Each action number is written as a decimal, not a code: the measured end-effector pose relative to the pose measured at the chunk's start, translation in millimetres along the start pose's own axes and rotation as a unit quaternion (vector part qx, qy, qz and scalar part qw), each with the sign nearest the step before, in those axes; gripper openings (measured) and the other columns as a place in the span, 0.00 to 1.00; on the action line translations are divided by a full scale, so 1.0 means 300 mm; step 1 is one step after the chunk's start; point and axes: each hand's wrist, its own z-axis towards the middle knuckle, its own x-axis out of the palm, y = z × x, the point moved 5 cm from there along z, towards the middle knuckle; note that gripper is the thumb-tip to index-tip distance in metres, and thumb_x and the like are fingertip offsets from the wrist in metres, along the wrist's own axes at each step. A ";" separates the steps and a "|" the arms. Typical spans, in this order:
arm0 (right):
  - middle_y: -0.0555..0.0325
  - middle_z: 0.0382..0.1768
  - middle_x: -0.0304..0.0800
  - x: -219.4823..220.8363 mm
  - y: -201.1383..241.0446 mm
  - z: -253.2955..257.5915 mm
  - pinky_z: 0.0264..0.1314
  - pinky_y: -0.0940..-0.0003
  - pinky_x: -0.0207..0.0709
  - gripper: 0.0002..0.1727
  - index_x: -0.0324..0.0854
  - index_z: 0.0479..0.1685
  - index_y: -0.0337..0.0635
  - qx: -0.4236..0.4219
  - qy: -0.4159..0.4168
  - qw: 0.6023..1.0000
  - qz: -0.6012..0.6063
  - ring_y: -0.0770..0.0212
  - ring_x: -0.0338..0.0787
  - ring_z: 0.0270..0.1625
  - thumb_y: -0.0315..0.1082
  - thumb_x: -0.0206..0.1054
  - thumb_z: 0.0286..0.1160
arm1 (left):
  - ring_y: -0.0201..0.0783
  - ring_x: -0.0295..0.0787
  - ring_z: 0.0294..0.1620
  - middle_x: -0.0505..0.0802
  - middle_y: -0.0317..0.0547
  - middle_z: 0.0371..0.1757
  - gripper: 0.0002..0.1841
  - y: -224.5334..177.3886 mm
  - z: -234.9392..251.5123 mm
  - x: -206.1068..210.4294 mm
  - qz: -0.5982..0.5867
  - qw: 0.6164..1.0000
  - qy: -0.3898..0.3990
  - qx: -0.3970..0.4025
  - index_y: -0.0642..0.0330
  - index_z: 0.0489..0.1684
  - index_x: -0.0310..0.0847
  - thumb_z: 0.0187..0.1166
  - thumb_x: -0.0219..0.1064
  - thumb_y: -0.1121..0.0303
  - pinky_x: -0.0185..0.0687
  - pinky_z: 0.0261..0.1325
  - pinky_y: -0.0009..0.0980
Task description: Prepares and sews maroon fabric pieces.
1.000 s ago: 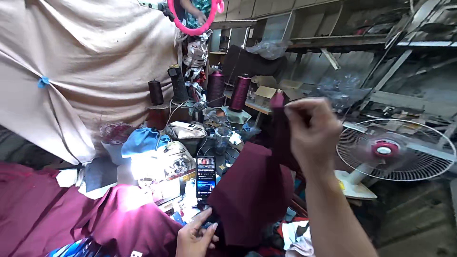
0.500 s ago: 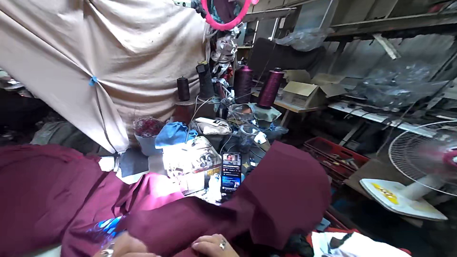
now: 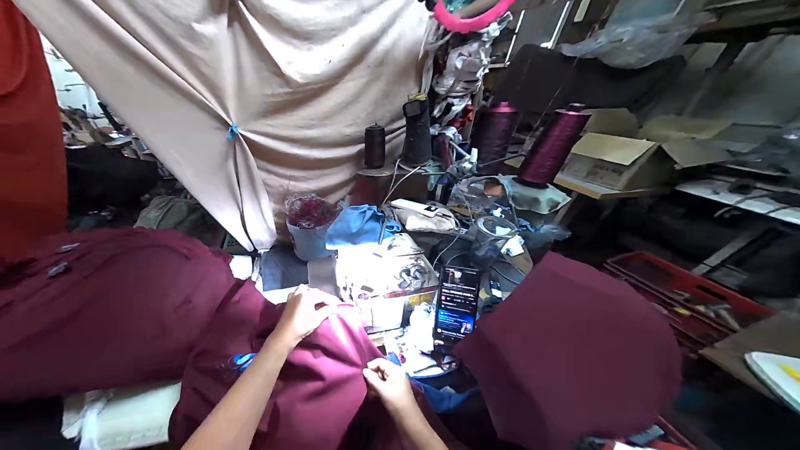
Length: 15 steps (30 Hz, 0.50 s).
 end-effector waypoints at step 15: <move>0.45 0.43 0.94 -0.004 0.109 0.065 0.57 0.54 0.85 0.10 0.93 0.34 0.35 -0.119 -0.183 0.971 -0.098 0.51 0.93 0.49 0.34 0.76 0.66 | 0.49 0.94 0.54 0.96 0.53 0.47 0.07 -0.054 -0.020 0.082 0.037 0.993 -0.109 -0.012 0.64 0.41 0.94 0.74 0.72 0.70 0.85 0.64 0.49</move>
